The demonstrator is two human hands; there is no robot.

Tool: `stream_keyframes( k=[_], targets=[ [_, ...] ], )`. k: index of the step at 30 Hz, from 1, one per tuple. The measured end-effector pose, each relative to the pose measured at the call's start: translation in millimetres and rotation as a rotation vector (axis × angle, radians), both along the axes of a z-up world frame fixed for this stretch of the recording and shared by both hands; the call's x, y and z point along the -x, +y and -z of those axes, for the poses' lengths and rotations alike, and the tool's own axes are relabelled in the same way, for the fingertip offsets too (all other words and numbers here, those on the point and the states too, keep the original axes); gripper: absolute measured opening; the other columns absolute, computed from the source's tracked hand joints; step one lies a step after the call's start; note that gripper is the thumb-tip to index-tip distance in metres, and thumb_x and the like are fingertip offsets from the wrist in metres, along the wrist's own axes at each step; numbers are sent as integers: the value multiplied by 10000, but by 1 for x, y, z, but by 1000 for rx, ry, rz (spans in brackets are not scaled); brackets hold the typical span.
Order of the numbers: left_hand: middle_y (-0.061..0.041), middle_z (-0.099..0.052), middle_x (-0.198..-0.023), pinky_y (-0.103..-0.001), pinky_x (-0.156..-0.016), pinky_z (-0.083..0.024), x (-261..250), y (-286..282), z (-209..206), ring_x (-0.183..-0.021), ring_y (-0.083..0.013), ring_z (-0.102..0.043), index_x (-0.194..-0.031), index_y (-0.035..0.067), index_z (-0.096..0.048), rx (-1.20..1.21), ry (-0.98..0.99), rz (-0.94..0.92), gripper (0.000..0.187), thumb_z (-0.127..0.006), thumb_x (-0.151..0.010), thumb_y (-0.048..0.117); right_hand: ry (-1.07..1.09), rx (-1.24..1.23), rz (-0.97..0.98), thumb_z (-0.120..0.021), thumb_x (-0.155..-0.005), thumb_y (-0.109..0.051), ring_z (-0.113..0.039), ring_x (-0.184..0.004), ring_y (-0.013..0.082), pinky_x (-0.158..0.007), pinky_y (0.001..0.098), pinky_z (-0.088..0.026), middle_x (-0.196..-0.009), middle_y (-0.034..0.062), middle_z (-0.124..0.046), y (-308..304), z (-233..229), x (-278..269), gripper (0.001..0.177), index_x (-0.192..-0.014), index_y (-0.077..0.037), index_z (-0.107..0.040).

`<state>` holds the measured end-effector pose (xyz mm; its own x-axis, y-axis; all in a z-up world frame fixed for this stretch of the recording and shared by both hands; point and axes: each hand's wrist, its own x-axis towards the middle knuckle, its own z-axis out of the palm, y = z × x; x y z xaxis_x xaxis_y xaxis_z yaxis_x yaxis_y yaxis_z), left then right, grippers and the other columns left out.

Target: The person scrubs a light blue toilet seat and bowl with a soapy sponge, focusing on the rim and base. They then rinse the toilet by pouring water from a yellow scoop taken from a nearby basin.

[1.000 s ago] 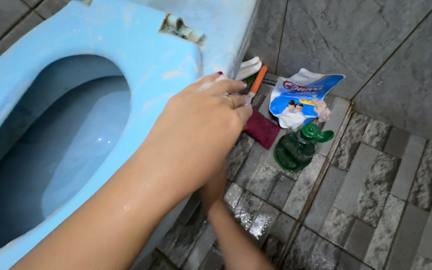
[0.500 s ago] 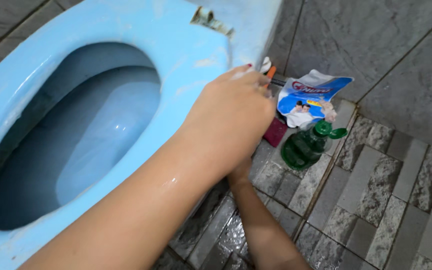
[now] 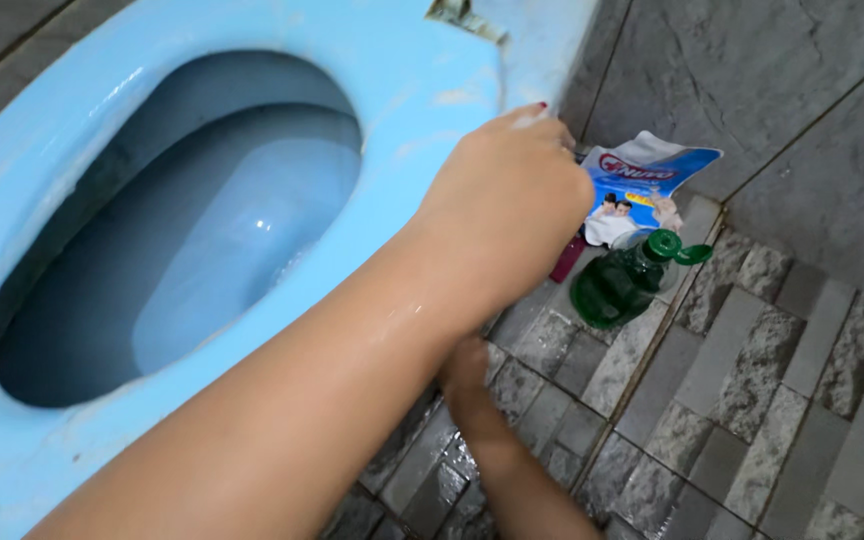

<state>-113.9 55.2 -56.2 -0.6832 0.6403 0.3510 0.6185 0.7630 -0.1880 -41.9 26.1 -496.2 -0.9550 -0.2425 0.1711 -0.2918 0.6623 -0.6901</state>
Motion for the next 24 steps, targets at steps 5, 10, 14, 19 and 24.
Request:
stream_keyframes(
  k=[5,10,14,19,24],
  targets=[
    [-145,-736,-829,-398,-859,-530,19,3,18,-950,-319,-689,-701,100,-779,-31,-55,-60,75,-744,-647,138,-253,523,-123,-546,-959,-164,-699,-1022,376,-842,447,-562,-1102,195,-750,-19,-20,-89,302,-1141,-19,-739],
    [-151,-747,-908,-453,-719,-578,15,27,18,-862,-344,-728,-812,119,-792,63,-49,87,148,-716,-685,130,-4,13,-418,-530,-947,-130,-685,-1050,377,-866,451,-547,-1163,206,-729,-2,-21,-126,333,-1198,-20,-719],
    [-45,-773,-897,-468,-624,-573,-75,65,47,-820,-261,-755,-822,172,-802,180,-254,136,171,-639,-801,219,-474,-94,-497,-514,-957,-114,-690,-1039,363,-859,437,-558,-1162,202,-731,29,-61,-124,324,-1200,-19,-704],
    [-133,-774,-900,-480,-685,-612,-198,-5,163,-858,-329,-770,-809,109,-790,-111,-510,179,150,-651,-780,157,-1196,563,-22,-495,-969,-95,-697,-1025,344,-850,419,-571,-1161,198,-733,46,-123,-111,312,-1203,-17,-685],
    [-326,-595,-1327,-591,-1085,-403,-229,-98,234,-1285,-507,-512,-1278,-22,-623,-809,-293,-554,488,-668,-852,211,-1092,1213,277,-475,-981,-76,-704,-1011,326,-841,402,-585,-1160,194,-736,24,-179,-91,302,-1206,-15,-666]
  ],
)
